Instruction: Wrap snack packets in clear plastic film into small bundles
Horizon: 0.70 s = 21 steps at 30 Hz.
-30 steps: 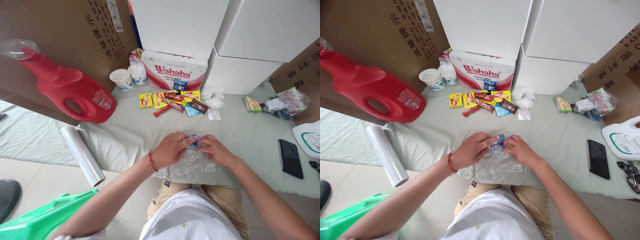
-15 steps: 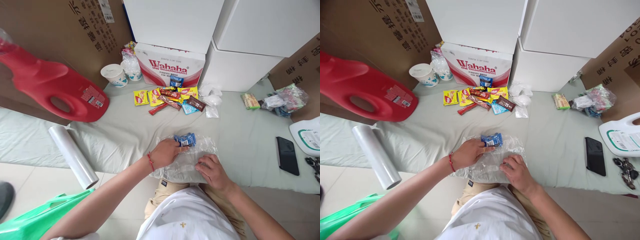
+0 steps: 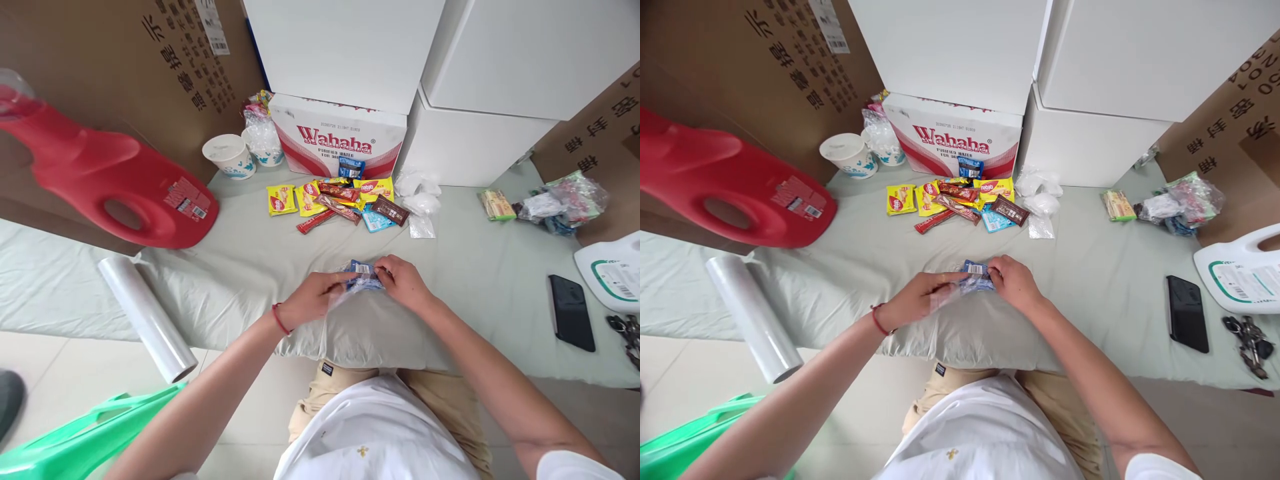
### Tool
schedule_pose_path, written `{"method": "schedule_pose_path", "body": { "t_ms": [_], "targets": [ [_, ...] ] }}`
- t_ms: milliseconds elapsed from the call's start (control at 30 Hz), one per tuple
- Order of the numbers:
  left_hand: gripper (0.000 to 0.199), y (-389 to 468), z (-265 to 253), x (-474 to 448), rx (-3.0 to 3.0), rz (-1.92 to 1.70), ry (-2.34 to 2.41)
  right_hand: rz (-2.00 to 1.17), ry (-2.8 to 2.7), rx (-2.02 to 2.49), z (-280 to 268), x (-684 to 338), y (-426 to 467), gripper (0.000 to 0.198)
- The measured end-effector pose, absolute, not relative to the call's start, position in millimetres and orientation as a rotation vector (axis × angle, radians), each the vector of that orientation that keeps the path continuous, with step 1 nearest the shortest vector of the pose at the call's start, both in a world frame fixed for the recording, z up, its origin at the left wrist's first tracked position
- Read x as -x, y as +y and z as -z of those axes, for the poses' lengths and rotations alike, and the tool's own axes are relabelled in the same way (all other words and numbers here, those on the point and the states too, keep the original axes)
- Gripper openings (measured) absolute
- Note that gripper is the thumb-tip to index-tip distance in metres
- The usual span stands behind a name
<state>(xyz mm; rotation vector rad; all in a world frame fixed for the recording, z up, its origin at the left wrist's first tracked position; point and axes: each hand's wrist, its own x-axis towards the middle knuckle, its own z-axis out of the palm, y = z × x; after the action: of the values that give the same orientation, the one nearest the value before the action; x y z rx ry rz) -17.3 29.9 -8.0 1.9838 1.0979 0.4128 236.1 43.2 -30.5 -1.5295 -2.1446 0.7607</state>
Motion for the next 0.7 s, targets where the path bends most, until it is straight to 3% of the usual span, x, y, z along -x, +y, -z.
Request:
{"method": "schedule_pose_path", "body": {
  "t_ms": [133,233,300,433,500,567,633,700],
  "targets": [
    [0.043,4,16,44,-2.132,-0.937,1.143,-0.783,-2.149,1.528,32,-235,44,0.018],
    [0.070,-15,25,38,-2.383,-1.085,1.081,-0.776,-2.178,1.515,31,-236,45,0.019],
    [0.077,-18,31,24,-2.455,-1.101,1.150,-0.777,-2.181,1.505,31,-236,46,0.019],
    [0.022,-1,45,4,-2.179,-1.040,1.347,-0.827,-2.146,1.479,31,-237,48,0.020],
    [0.034,14,52,6,-1.825,-0.991,1.597,-0.893,-2.107,1.470,31,-237,49,0.020],
    [0.033,27,58,16,-1.537,-0.906,1.852,-0.979,-2.062,1.472,31,-237,49,0.021],
    [0.025,35,59,30,-1.479,-0.881,2.054,-1.038,-2.029,1.486,31,-238,51,0.023],
    [0.031,34,54,41,-1.571,-1.052,2.236,-1.050,-2.015,1.507,32,-239,52,0.024]
  ]
}}
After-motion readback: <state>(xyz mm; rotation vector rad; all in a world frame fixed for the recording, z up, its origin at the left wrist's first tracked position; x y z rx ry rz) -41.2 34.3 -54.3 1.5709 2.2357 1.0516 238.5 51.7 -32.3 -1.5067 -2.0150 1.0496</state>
